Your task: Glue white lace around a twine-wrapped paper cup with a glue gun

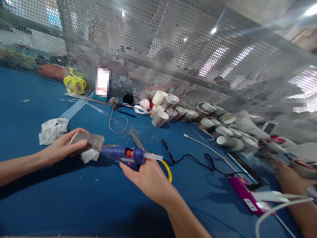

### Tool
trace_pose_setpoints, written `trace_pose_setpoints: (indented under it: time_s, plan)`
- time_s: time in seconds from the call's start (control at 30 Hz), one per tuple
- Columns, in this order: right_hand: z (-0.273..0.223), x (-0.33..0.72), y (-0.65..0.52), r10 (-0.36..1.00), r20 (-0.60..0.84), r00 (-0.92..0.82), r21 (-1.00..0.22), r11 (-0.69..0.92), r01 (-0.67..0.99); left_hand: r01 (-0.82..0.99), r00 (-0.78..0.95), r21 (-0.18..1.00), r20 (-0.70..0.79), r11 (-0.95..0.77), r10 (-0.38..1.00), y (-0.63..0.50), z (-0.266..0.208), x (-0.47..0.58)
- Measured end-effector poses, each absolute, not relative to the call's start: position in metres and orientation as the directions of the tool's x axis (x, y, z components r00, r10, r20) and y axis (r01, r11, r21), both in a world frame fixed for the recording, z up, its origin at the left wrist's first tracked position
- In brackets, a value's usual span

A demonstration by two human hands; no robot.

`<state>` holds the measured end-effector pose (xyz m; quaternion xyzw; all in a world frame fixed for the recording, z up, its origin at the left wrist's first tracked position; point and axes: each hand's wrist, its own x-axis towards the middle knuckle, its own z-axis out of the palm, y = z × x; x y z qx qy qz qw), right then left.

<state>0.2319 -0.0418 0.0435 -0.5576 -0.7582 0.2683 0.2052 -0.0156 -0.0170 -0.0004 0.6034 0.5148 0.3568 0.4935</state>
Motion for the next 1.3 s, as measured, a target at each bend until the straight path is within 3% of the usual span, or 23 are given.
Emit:
trace_pose_setpoints:
  time_s: [0.57, 0.8, 1.03, 1.3]
  plan:
    - [0.0444, 0.2329, -0.0333, 0.955, 0.064, -0.29, -0.62, 0.266, 0.738, 0.259, 0.268, 0.964, -0.004, -0.068, 0.963, -0.0186, -0.0061, -0.0174]
    - [0.0458, 0.2319, -0.0342, 0.973, -0.019, -0.229, -0.646, 0.163, 0.745, 0.295, 0.282, 0.95, 0.014, -0.1, 0.959, -0.0204, -0.0059, -0.0182]
    - [0.0455, 0.2343, -0.0349, 0.955, 0.039, -0.293, -0.601, 0.257, 0.757, 0.262, 0.277, 0.961, 0.008, -0.084, 0.961, -0.0185, -0.0066, -0.0183]
    - [0.0467, 0.2328, -0.0394, 0.965, -0.053, -0.258, -0.657, 0.161, 0.737, 0.265, 0.241, 0.963, -0.012, -0.053, 0.971, -0.0173, -0.0056, -0.0173]
